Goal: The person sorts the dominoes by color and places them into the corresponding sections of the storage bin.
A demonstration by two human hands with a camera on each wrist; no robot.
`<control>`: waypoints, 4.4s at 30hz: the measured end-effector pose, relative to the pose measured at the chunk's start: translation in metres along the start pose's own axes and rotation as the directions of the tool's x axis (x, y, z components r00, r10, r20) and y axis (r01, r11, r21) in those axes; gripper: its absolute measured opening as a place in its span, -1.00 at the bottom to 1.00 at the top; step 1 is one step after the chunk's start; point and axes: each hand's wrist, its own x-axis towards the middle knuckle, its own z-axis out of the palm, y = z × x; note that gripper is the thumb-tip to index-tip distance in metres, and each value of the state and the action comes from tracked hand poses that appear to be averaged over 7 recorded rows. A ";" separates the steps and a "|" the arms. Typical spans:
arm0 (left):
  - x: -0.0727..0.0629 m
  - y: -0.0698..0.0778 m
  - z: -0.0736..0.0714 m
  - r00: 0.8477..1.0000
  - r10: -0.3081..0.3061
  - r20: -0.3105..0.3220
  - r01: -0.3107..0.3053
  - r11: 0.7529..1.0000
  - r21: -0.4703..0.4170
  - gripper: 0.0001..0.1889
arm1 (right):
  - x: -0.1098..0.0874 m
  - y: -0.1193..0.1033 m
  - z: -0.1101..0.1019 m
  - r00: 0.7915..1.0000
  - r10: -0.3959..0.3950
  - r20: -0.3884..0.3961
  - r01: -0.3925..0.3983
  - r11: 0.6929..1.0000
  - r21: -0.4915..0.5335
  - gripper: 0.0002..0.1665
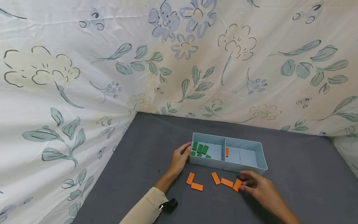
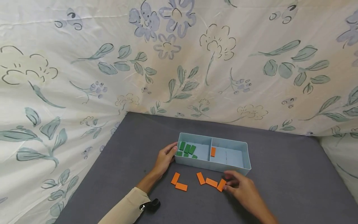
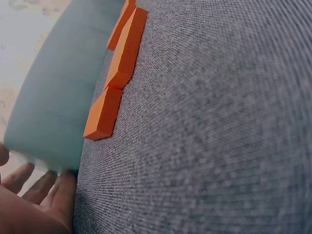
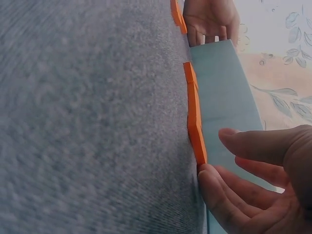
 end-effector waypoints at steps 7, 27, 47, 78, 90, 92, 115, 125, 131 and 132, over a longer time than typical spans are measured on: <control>0.000 0.000 0.000 1.000 -0.003 0.000 0.003 1.000 0.018 -0.50 | 0.002 0.000 0.002 0.999 -0.023 0.039 0.023 1.000 -0.005 -0.38; 0.001 0.000 0.001 1.000 -0.003 -0.001 0.003 1.000 0.002 -0.51 | 0.003 -0.003 0.012 0.985 -0.171 0.019 0.172 0.971 -0.169 -0.27; 0.001 -0.001 0.000 1.000 0.009 -0.006 -0.009 0.999 0.039 -0.50 | 0.001 -0.009 0.011 0.989 -0.149 -0.017 0.145 0.979 -0.146 -0.30; 0.004 -0.001 -0.004 1.000 0.003 0.017 -0.003 1.000 -0.014 -0.50 | 0.009 -0.036 -0.014 0.952 -0.245 -0.184 0.254 0.967 0.027 -0.29; 0.001 -0.005 -0.005 1.000 0.026 0.016 -0.026 1.000 0.015 -0.50 | 0.021 -0.034 -0.012 0.947 -0.240 -0.213 0.250 0.968 0.023 -0.34; 0.001 -0.006 -0.004 1.000 0.028 0.014 -0.028 0.999 0.023 -0.50 | 0.025 -0.031 -0.011 0.948 -0.238 -0.212 0.250 0.968 0.030 -0.35; 0.002 -0.012 -0.004 0.999 0.035 -0.001 -0.035 0.997 0.065 -0.51 | 0.058 -0.014 -0.003 0.973 -0.174 -0.151 0.170 0.985 -0.040 -0.38; 0.001 -0.012 -0.003 1.000 0.023 -0.010 -0.022 0.996 0.084 -0.52 | 0.073 -0.013 -0.005 0.987 -0.136 -0.087 0.133 0.991 -0.031 -0.35; 0.001 -0.013 -0.002 0.999 0.033 -0.021 -0.031 0.996 0.088 -0.52 | 0.081 -0.011 -0.006 0.988 -0.139 -0.064 0.138 0.990 -0.032 -0.34; 0.001 -0.014 -0.002 0.999 0.033 -0.021 -0.031 0.996 0.088 -0.52 | 0.082 -0.011 -0.006 0.989 -0.137 -0.058 0.135 0.990 -0.031 -0.34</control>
